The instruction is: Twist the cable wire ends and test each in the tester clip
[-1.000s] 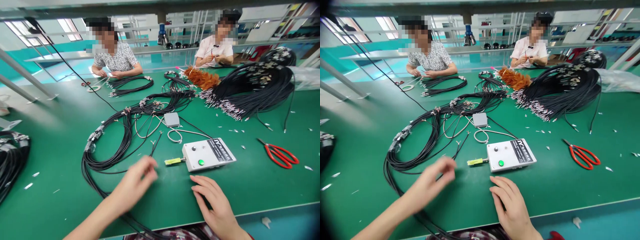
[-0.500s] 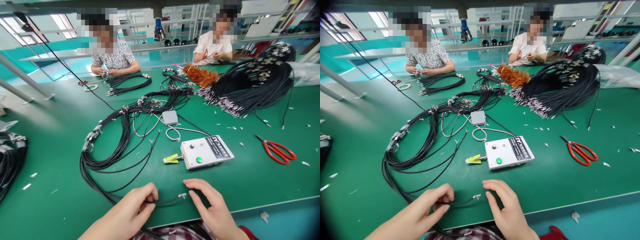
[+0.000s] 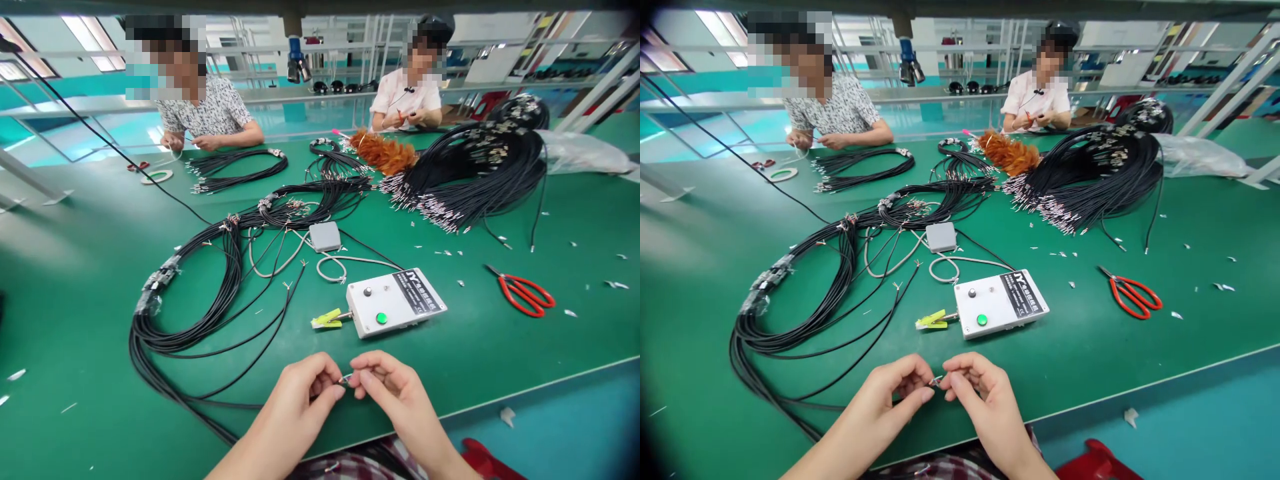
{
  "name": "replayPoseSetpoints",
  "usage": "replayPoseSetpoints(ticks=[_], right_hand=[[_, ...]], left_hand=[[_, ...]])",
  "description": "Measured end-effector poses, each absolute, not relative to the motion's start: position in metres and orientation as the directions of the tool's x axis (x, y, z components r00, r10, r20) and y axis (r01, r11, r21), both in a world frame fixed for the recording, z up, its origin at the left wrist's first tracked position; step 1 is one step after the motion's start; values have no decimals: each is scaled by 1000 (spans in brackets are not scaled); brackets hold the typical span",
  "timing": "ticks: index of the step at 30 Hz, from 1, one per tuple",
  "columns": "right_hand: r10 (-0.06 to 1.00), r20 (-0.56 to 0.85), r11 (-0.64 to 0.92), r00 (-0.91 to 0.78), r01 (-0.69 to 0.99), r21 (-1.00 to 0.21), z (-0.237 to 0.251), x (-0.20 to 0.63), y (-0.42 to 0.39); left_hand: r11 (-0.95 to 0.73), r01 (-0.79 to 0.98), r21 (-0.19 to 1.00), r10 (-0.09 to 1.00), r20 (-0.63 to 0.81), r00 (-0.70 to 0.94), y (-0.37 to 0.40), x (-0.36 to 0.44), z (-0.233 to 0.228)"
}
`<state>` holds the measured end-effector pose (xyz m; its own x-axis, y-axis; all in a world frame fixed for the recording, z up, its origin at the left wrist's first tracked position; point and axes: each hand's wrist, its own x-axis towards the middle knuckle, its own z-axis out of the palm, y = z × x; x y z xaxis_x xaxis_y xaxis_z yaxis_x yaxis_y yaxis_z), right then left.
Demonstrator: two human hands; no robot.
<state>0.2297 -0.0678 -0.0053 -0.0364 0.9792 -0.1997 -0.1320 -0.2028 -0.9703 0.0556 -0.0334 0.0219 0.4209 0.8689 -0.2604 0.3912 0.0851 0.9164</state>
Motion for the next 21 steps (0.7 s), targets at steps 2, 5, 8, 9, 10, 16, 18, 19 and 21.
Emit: replayPoseSetpoints(ticks=[2, 5, 8, 9, 10, 16, 18, 19, 21], right_hand=[[977, -207, -211, -44, -132, -969, -5, 229, -67], [986, -159, -162, -47, -82, -983, -5, 223, -65], [996, -84, -85, -22, -59, -995, -5, 215, -64], [997, -75, -76, -9, -65, -995, -5, 213, -63], [997, -77, -76, 5, -76, -994, -5, 210, -62], [979, -202, -203, -38, -308, -929, -5, 200, -55], [962, -265, -270, -70, -392, -879, -5, 197, -54], [951, -296, -305, -89, -427, -851, -5, 195, -53], [925, -355, -376, -139, -481, -792, -5, 192, -53]], left_hand=[[177, 333, 926, 883, -299, 363, -33, 57, 18], [284, 250, 926, 885, -353, 304, -33, 59, 16], [313, 209, 926, 889, -364, 279, -35, 60, 16], [318, 200, 927, 889, -365, 277, -35, 60, 16], [323, 191, 927, 889, -366, 275, -35, 60, 16], [382, 59, 922, 885, -383, 263, -32, 58, 23], [394, 7, 919, 885, -382, 267, -32, 58, 25], [394, -22, 919, 890, -376, 257, -32, 58, 26], [383, -86, 920, 908, -357, 220, -33, 57, 26]])
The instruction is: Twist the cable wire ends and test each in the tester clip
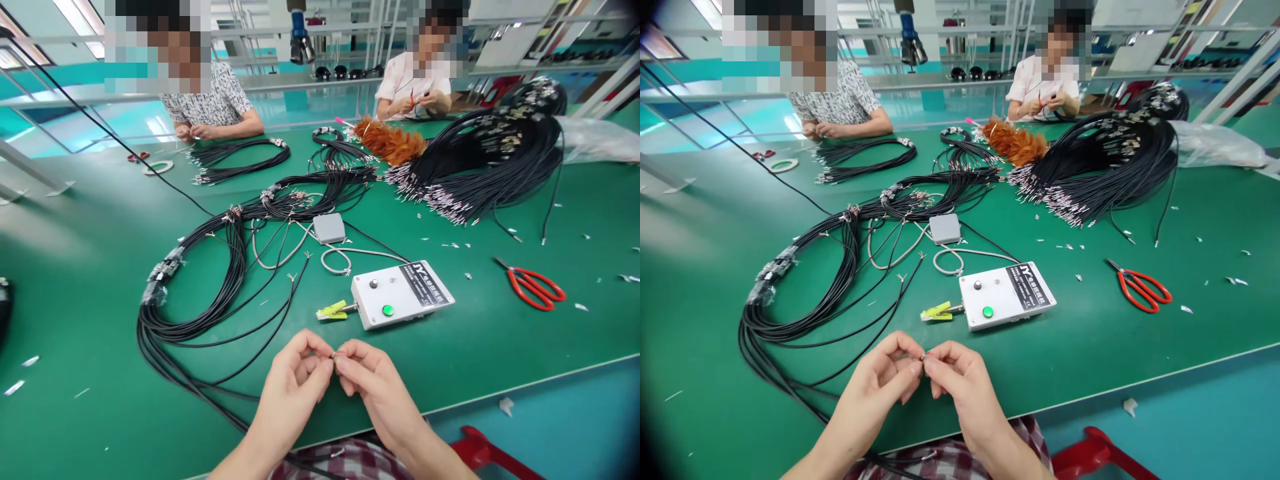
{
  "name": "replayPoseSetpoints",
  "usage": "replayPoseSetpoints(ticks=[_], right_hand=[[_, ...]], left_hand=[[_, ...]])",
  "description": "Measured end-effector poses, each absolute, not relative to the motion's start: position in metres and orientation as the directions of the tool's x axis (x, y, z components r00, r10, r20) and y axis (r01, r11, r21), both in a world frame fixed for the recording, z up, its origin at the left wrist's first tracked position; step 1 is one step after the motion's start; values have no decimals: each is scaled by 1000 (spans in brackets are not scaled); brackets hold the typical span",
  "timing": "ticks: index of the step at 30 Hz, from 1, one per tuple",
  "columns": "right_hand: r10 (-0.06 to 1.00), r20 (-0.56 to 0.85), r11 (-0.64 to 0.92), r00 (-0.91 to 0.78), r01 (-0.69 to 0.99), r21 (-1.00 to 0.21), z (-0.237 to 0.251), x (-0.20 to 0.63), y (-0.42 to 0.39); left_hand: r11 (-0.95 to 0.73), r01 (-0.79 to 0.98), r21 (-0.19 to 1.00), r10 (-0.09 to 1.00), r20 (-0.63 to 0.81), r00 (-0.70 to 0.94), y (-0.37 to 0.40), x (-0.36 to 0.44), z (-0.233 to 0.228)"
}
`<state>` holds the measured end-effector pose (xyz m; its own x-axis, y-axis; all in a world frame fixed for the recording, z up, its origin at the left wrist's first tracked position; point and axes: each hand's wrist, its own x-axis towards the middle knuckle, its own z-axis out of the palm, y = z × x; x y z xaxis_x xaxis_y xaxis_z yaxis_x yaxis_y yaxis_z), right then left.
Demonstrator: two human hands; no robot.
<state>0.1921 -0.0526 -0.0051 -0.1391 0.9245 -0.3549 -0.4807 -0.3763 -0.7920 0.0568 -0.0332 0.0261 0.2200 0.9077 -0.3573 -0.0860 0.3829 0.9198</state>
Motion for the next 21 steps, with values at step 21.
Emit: replayPoseSetpoints(ticks=[21], right_hand=[[967, -210, -228, -145, -114, -967, -1, 205, -51]], left_hand=[[315, -55, 947, 926, -295, 234, -32, 62, 18]])
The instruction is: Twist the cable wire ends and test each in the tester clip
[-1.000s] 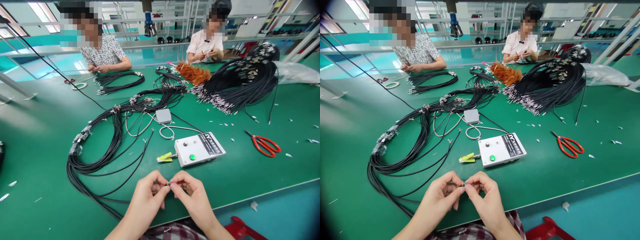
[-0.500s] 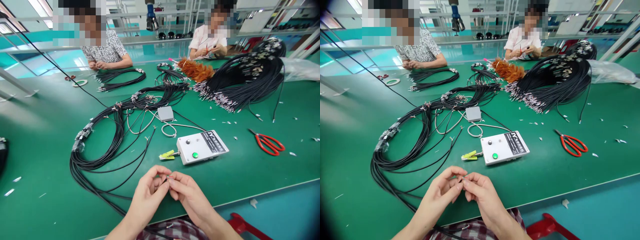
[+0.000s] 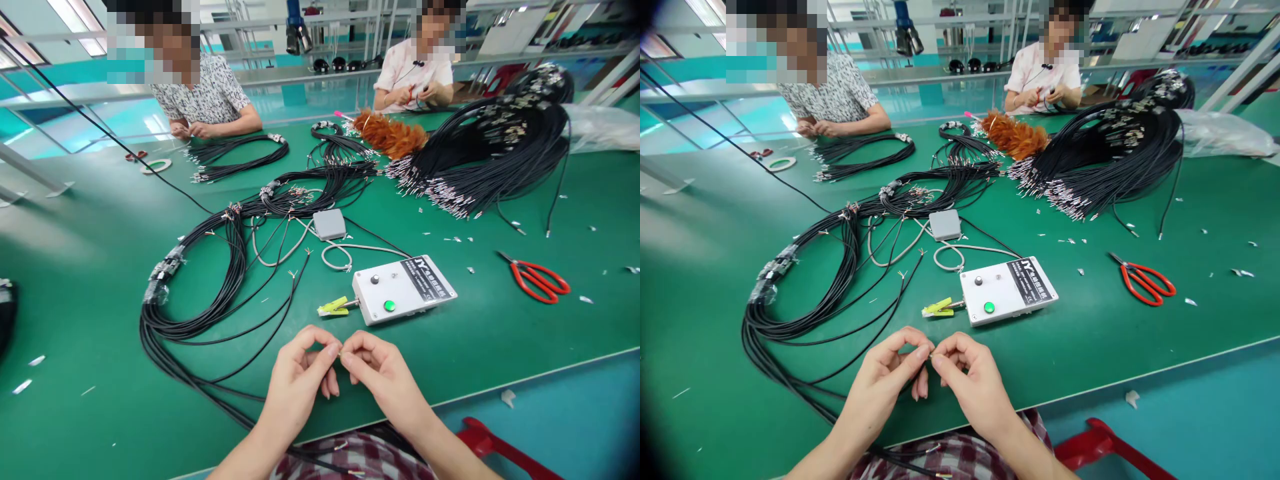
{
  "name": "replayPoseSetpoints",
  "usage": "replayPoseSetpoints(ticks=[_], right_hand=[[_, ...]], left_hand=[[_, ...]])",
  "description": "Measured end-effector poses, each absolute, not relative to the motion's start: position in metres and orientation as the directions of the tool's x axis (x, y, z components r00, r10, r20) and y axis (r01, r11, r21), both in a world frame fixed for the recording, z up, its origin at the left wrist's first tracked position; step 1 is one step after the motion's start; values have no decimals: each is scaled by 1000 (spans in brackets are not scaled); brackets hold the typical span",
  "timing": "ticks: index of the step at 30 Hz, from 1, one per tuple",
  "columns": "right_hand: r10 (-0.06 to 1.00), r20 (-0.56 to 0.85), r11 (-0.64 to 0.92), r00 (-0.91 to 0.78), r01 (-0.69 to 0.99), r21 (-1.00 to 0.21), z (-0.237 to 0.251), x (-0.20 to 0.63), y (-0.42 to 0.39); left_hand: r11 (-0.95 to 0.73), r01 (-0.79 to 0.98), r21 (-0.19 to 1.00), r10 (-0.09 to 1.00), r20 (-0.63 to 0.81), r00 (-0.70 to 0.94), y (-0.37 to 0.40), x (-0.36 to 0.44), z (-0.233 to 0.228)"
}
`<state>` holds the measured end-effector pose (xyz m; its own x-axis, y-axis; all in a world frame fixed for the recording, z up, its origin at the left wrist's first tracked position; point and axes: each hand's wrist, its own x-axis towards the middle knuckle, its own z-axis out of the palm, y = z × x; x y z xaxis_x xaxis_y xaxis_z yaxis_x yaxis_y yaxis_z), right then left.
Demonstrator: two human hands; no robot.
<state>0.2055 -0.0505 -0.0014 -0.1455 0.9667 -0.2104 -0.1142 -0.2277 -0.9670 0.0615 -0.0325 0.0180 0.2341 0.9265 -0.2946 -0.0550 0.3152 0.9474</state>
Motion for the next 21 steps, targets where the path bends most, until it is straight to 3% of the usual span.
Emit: replayPoseSetpoints(ticks=[5, 13, 17, 21], right_hand=[[991, 29, 49, -127, 161, -986, -3, 206, -50], [985, 164, 168, -43, 381, -909, -7, 217, -58], [998, 27, 45, -61, 327, -944, -4, 202, -59], [983, -178, -176, -39, 38, -984, -12, 182, -53]], left_hand=[[254, -21, 967, 963, -251, 97, -39, 59, 13], [315, -101, 944, 944, -299, 142, -39, 52, 5], [338, -172, 925, 939, -319, 129, -39, 52, 6], [357, -236, 904, 934, -341, 105, -38, 54, 11]])
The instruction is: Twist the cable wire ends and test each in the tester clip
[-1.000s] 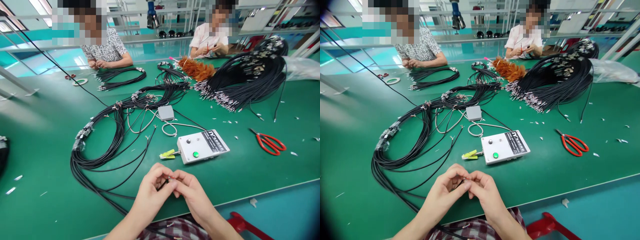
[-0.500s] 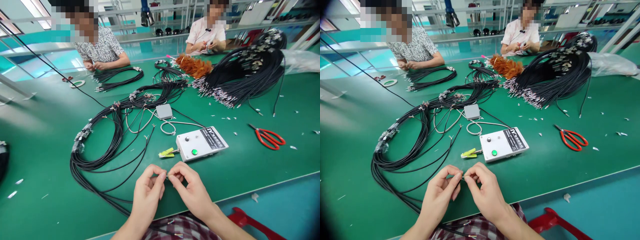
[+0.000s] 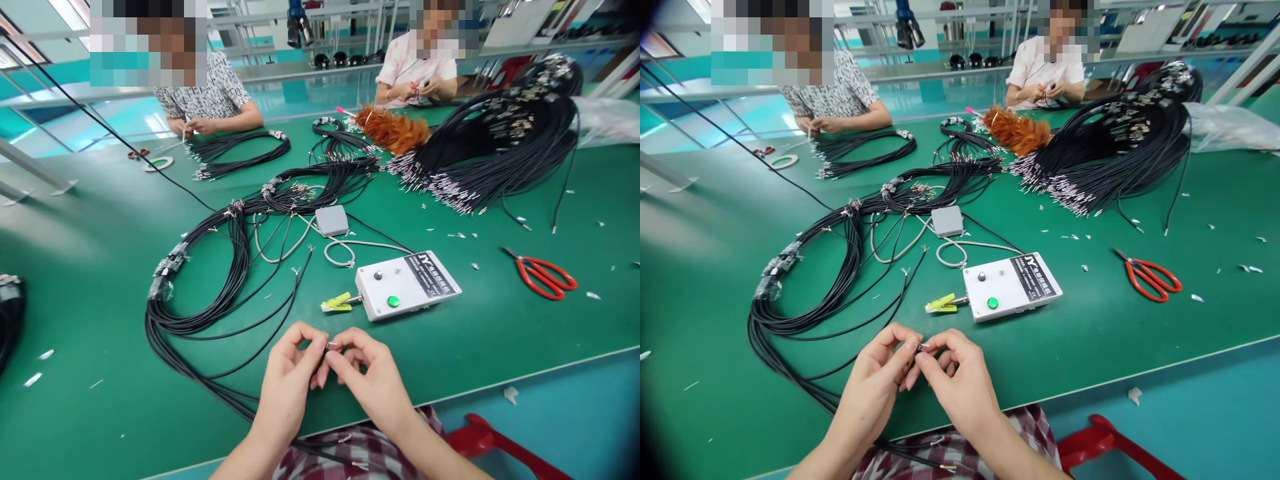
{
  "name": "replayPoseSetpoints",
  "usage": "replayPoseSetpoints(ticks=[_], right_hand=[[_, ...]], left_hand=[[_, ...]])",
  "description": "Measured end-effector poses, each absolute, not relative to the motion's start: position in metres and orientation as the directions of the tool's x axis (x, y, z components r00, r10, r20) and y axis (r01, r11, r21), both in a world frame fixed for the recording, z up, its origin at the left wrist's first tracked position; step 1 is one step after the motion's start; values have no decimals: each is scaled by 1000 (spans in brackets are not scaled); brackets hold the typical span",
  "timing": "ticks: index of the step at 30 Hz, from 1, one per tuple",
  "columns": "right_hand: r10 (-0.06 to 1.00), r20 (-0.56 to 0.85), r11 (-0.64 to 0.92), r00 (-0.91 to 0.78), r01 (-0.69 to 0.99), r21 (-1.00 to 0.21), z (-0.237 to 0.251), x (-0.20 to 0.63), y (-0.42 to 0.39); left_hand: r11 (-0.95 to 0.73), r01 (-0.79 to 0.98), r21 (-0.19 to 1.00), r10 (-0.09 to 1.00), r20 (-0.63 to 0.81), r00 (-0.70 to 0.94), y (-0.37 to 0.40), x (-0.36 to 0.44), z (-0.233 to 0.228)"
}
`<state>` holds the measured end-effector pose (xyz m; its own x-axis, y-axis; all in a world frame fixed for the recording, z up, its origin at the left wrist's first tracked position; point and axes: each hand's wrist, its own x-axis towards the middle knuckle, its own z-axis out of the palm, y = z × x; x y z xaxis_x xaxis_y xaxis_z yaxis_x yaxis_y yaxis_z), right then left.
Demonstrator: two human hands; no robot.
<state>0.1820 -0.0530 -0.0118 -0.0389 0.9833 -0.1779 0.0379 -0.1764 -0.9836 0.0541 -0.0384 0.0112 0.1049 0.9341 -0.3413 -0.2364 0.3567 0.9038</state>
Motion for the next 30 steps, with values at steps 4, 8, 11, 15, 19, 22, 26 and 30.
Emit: replayPoseSetpoints(ticks=[4, 8, 11, 15, 19, 22, 26, 30], right_hand=[[983, -174, -181, -65, -138, -974, -14, 170, -54], [985, 166, 167, -37, 56, -984, -6, 175, -67], [954, 258, 292, -152, 280, -915, 0, 192, -74], [933, 135, 320, -334, 595, -737, 7, 212, -68], [986, 58, 141, -157, 587, -797, 13, 209, -53], [986, 10, 78, -165, 409, -909, 12, 200, -45], [979, 21, 74, -204, 258, -963, 6, 198, -43], [966, 135, 226, -222, 460, -859, 1, 207, -46]], left_hand=[[365, -306, 879, 930, -362, 69, -37, 54, 17], [386, -360, 849, 917, -394, 53, -35, 51, 18], [390, -369, 844, 917, -393, 71, -34, 49, 17], [390, -344, 854, 920, -377, 107, -35, 51, 17], [393, -337, 855, 919, -369, 137, -38, 52, 17], [391, -310, 867, 920, -363, 147, -41, 51, 16], [365, -243, 899, 931, -346, 119, -44, 50, 10], [328, -210, 921, 945, -318, 81, -43, 50, 4]])
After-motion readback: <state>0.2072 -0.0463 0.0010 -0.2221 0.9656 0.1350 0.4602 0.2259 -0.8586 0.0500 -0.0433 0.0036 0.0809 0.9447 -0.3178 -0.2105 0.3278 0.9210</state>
